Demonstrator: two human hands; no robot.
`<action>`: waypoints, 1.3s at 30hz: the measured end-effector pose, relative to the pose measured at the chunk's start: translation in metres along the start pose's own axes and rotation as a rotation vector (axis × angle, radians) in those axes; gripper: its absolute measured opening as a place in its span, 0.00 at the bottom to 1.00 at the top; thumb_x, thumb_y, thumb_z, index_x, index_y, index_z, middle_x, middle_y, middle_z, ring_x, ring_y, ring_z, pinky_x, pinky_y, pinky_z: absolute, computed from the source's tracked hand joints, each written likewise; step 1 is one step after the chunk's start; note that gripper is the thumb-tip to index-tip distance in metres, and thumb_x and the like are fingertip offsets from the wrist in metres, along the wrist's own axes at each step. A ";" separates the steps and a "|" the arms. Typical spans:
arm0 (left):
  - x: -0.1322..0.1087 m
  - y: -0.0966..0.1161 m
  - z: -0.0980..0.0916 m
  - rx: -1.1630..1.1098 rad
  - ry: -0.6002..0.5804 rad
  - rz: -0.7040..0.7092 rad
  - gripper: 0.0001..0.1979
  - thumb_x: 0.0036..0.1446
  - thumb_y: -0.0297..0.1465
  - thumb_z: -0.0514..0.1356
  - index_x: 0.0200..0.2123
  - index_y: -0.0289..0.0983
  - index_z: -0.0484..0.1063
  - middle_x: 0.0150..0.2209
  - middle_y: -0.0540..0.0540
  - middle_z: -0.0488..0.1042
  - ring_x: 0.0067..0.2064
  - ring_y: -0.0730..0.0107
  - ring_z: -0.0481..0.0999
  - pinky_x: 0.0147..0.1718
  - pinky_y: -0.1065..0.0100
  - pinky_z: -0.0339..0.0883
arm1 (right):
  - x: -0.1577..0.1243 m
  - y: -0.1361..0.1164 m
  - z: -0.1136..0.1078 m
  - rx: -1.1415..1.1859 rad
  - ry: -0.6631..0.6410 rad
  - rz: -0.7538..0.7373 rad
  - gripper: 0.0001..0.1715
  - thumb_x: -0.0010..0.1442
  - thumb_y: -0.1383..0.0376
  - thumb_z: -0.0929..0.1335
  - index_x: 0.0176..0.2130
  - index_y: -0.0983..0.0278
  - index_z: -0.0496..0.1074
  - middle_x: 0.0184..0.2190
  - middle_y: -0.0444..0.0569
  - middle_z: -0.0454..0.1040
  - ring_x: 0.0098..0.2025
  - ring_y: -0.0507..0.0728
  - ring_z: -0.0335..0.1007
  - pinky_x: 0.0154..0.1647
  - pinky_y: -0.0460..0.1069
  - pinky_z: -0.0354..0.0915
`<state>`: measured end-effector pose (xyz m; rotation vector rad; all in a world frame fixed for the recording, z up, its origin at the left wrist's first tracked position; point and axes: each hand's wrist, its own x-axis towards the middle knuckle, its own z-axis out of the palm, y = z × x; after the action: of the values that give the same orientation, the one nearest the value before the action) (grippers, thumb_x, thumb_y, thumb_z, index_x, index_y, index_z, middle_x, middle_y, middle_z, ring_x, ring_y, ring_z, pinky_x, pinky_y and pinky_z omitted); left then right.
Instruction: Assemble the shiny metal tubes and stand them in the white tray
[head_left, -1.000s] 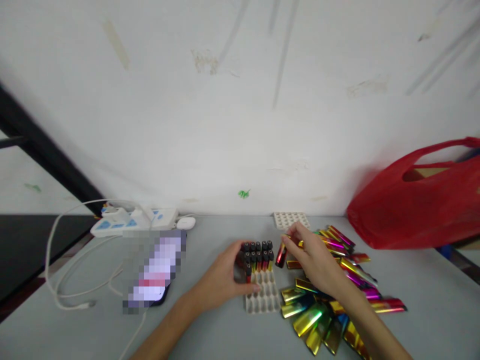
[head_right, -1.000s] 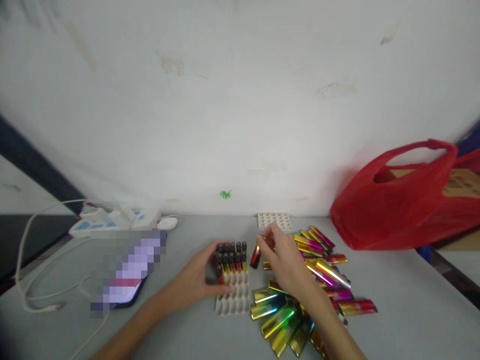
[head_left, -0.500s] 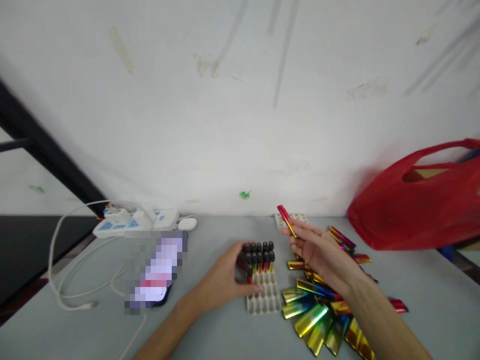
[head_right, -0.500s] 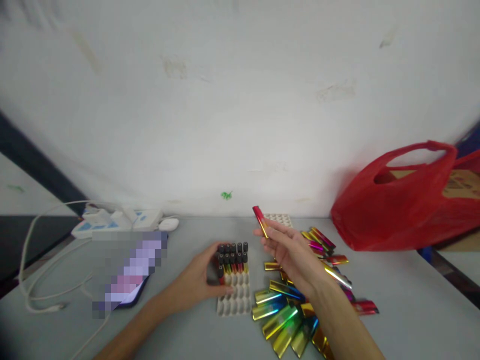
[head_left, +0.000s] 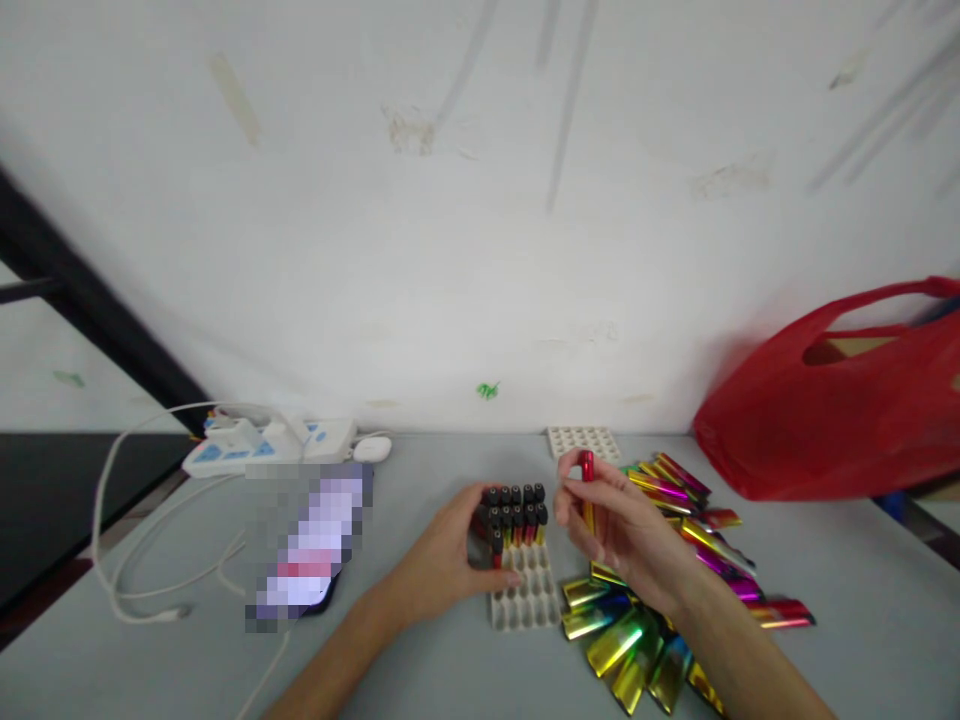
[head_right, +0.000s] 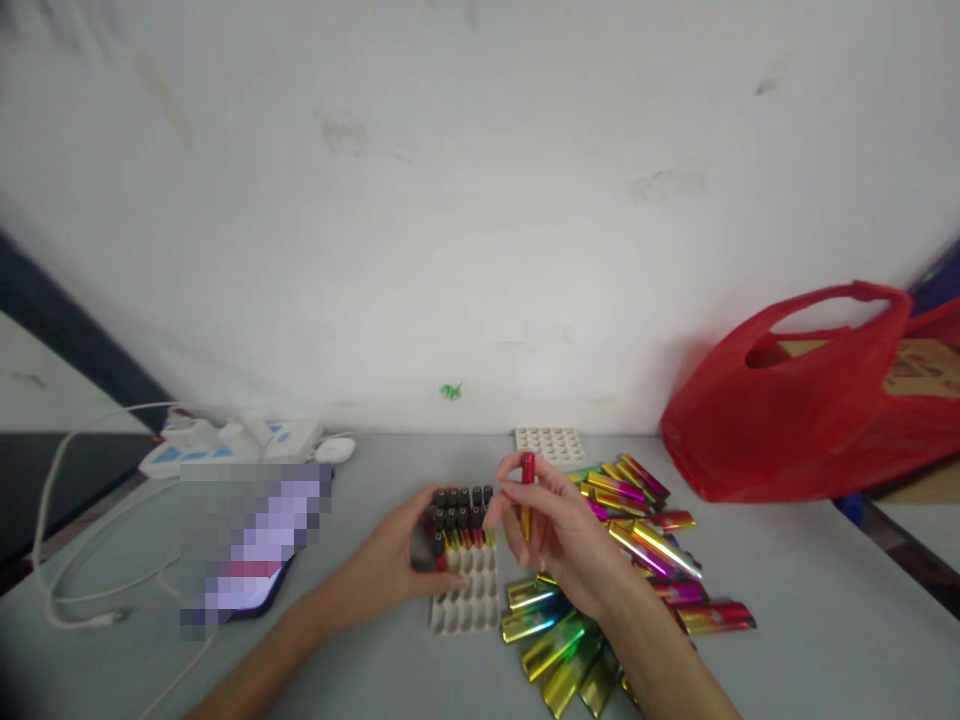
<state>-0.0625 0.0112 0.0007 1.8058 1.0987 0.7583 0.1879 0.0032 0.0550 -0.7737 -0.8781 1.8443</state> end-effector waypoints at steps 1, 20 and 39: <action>0.000 0.000 0.000 0.000 -0.001 0.002 0.41 0.47 0.29 0.82 0.63 0.40 0.71 0.54 0.44 0.80 0.49 0.54 0.78 0.49 0.59 0.73 | 0.000 0.001 0.001 -0.022 0.018 -0.011 0.16 0.67 0.57 0.77 0.49 0.57 0.72 0.31 0.42 0.81 0.18 0.46 0.59 0.18 0.41 0.50; 0.000 -0.001 -0.001 0.051 0.003 0.004 0.43 0.46 0.30 0.83 0.63 0.40 0.71 0.57 0.43 0.80 0.53 0.51 0.78 0.52 0.57 0.73 | 0.010 0.026 0.002 -0.191 0.042 0.059 0.33 0.67 0.42 0.66 0.24 0.58 0.53 0.18 0.33 0.43 0.20 0.48 0.32 0.19 0.47 0.33; 0.000 -0.002 0.000 0.057 0.023 -0.010 0.42 0.45 0.30 0.83 0.62 0.40 0.72 0.55 0.43 0.81 0.51 0.52 0.79 0.51 0.57 0.73 | 0.012 0.027 0.006 -0.308 0.150 0.032 0.37 0.62 0.34 0.66 0.23 0.57 0.54 0.19 0.34 0.44 0.20 0.48 0.33 0.20 0.46 0.33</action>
<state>-0.0632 0.0114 -0.0010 1.8421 1.1544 0.7497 0.1663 0.0044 0.0343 -1.1077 -1.0702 1.6729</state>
